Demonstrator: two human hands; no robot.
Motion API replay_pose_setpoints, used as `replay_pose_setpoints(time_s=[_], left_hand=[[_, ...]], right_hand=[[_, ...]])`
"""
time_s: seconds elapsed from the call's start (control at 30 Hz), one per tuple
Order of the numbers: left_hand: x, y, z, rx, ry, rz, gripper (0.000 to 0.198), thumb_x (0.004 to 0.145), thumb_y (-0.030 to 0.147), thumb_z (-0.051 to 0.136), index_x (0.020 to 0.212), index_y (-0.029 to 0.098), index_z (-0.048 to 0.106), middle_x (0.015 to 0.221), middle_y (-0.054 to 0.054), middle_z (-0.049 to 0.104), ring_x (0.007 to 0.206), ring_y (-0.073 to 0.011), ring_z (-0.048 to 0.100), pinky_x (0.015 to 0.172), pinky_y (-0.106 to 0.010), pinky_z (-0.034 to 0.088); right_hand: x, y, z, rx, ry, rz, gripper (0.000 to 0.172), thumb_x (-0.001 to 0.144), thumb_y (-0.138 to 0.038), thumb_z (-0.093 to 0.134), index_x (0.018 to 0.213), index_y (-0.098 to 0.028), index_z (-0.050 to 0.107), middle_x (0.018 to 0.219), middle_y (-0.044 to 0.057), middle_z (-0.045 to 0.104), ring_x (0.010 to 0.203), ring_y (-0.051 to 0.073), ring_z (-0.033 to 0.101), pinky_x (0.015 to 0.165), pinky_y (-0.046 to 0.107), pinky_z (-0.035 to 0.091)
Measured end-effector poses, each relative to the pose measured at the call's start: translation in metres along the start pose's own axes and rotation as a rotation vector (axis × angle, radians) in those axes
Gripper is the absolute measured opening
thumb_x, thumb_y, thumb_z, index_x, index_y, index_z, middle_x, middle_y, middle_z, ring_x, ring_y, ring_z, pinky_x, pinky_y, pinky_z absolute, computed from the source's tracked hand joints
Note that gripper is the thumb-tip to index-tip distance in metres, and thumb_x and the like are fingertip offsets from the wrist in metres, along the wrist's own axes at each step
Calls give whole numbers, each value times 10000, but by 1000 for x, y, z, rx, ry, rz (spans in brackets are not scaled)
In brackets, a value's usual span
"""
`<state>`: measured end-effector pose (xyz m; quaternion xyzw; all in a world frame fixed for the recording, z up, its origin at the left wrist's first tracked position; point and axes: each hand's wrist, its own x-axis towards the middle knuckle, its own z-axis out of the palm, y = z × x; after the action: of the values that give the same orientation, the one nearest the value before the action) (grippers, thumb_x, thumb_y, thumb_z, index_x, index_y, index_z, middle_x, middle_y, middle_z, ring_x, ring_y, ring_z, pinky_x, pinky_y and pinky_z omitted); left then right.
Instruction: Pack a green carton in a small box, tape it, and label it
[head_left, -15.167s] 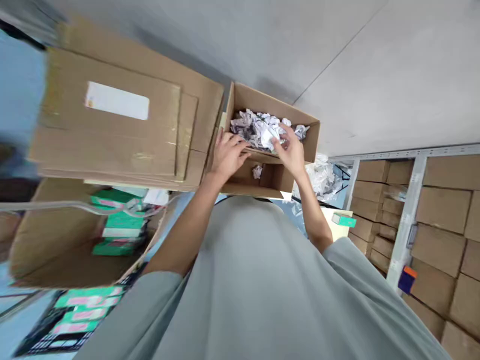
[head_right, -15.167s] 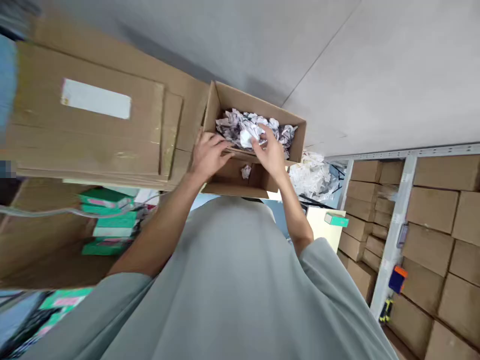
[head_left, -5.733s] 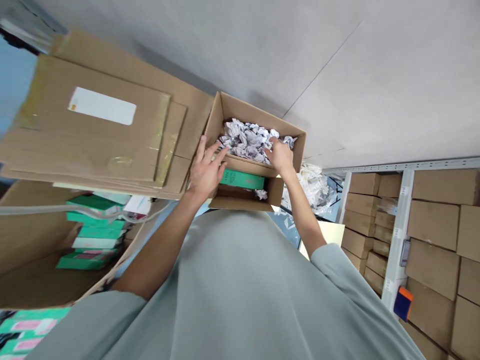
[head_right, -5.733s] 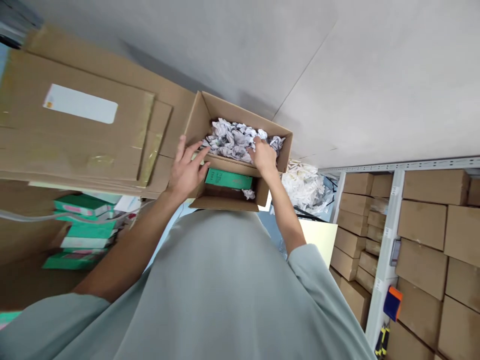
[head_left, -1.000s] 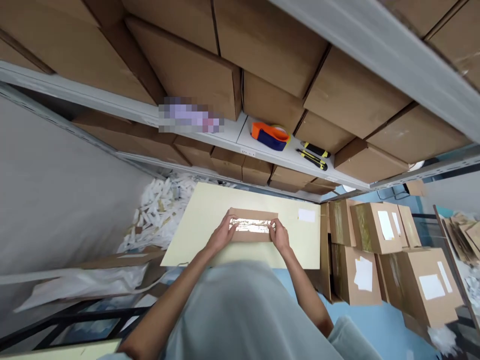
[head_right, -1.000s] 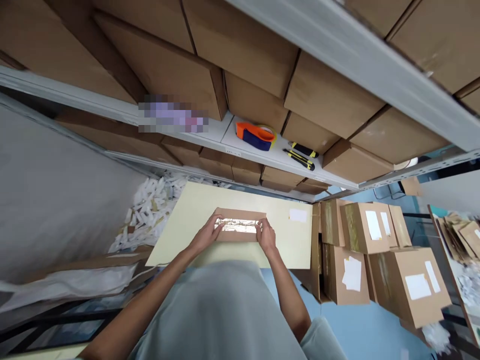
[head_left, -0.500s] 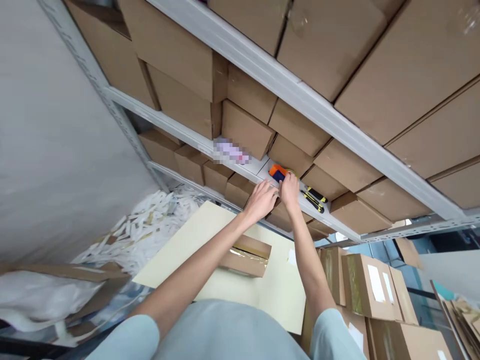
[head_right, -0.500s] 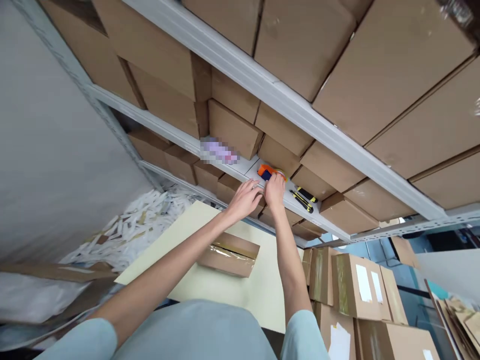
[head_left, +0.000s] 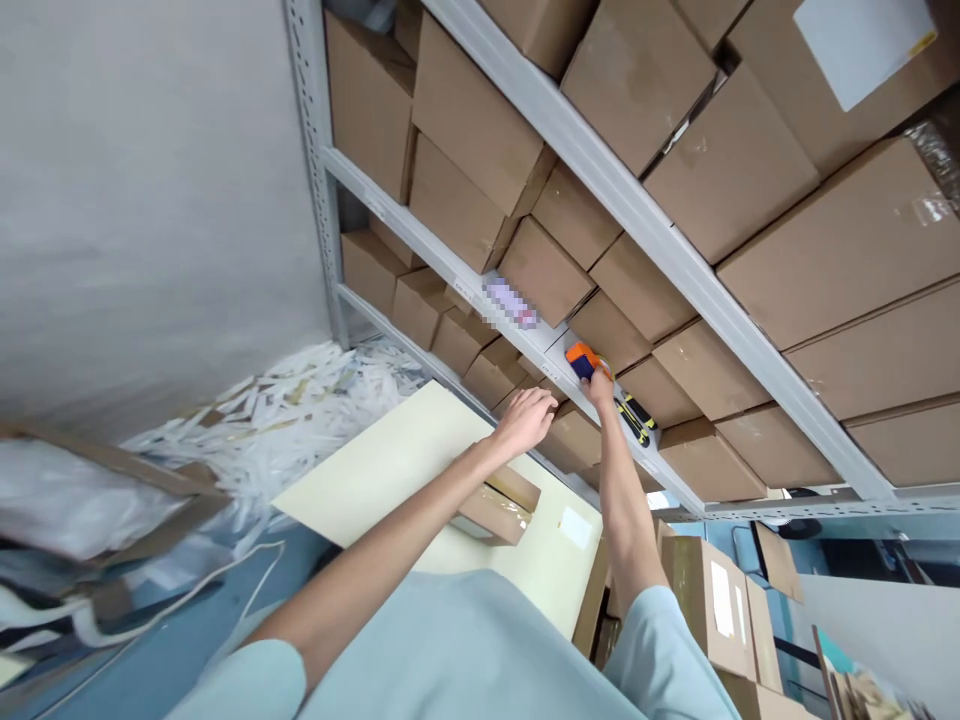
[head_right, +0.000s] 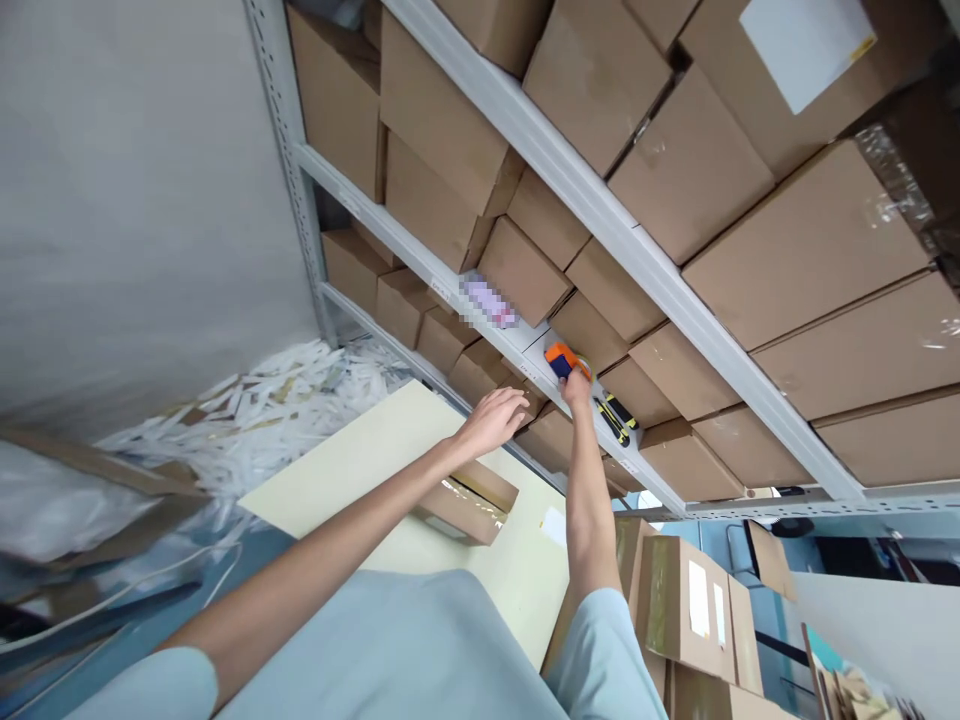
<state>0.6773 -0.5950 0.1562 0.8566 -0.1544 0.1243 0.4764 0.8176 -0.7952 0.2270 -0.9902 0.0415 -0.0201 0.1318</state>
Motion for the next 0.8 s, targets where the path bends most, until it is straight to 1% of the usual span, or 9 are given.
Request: replay_pose_setpoints(time_s=[0.1,0.17,0.2,0.27,0.37,0.43,0.5,0.67,0.8], left_hand=[[-41,-14,-14,-100,37,-69,284,1076,245,619,1293,258,801,1360,-127,820,1328,-332,765,1215,-536,618],[-76,-22,-20,-170,60,-145,258,1082,298,637,1298,267,775,1280,-98,819,1229,-305,793,1136,-482,658],[-93,-23,-21,-201,63,-176,244,1076,316,656,1290,270,764,1245,-85,812,1176,-291,801,1098,-459,672],[-123,-23,-23,-252,53,-204,219,1064,329,683,1268,273,739,1203,-67,793,1110,-269,803,1044,-429,685],[-152,-15,-25,-271,50,-207,185,1079,325,663,1252,276,708,1214,-70,777,1155,-271,793,1057,-429,682],[-161,-8,-29,-252,45,-220,188,1098,332,641,1267,274,701,1239,-83,774,1194,-283,783,1084,-444,676],[-167,-1,-35,-222,31,-237,208,1117,348,618,1291,274,702,1257,-92,775,1211,-295,775,1107,-459,670],[-175,12,-52,-205,10,-227,227,1140,402,584,1261,290,740,1286,-91,799,1271,-315,773,1164,-488,650],[-173,16,-73,-258,-12,-210,229,1095,444,650,1202,288,780,1223,-86,827,1207,-315,783,1141,-499,662]], right_hand=[[-56,7,20,138,39,-72,408,1130,-325,575,1474,-110,617,1467,274,766,1420,336,740,1236,486,583],[-113,9,47,505,86,-128,465,1142,-481,564,1450,-138,625,1396,236,794,1306,324,777,1181,480,619],[-145,7,62,671,40,-152,507,1130,-564,586,1432,-160,641,1375,212,808,1274,320,785,1169,480,629],[-204,-4,90,920,-53,-123,574,1097,-657,638,1418,-182,670,1387,189,820,1257,311,799,1181,487,630],[-266,-28,113,1103,-112,-20,617,1066,-726,671,1407,-213,689,1371,165,832,1249,305,812,1167,493,646],[-286,-42,113,1151,-114,21,628,1042,-751,704,1387,-227,692,1345,152,837,1244,300,814,1166,497,655],[-294,-49,103,1153,-114,33,635,1015,-764,750,1367,-237,702,1338,137,840,1244,294,811,1183,493,654],[-297,-52,75,1134,-213,12,664,977,-813,796,1320,-245,771,1313,100,865,1240,297,818,1192,474,659],[-297,-48,75,1129,-278,5,696,953,-873,795,1183,-217,812,1161,93,888,1117,297,839,1121,459,684]])
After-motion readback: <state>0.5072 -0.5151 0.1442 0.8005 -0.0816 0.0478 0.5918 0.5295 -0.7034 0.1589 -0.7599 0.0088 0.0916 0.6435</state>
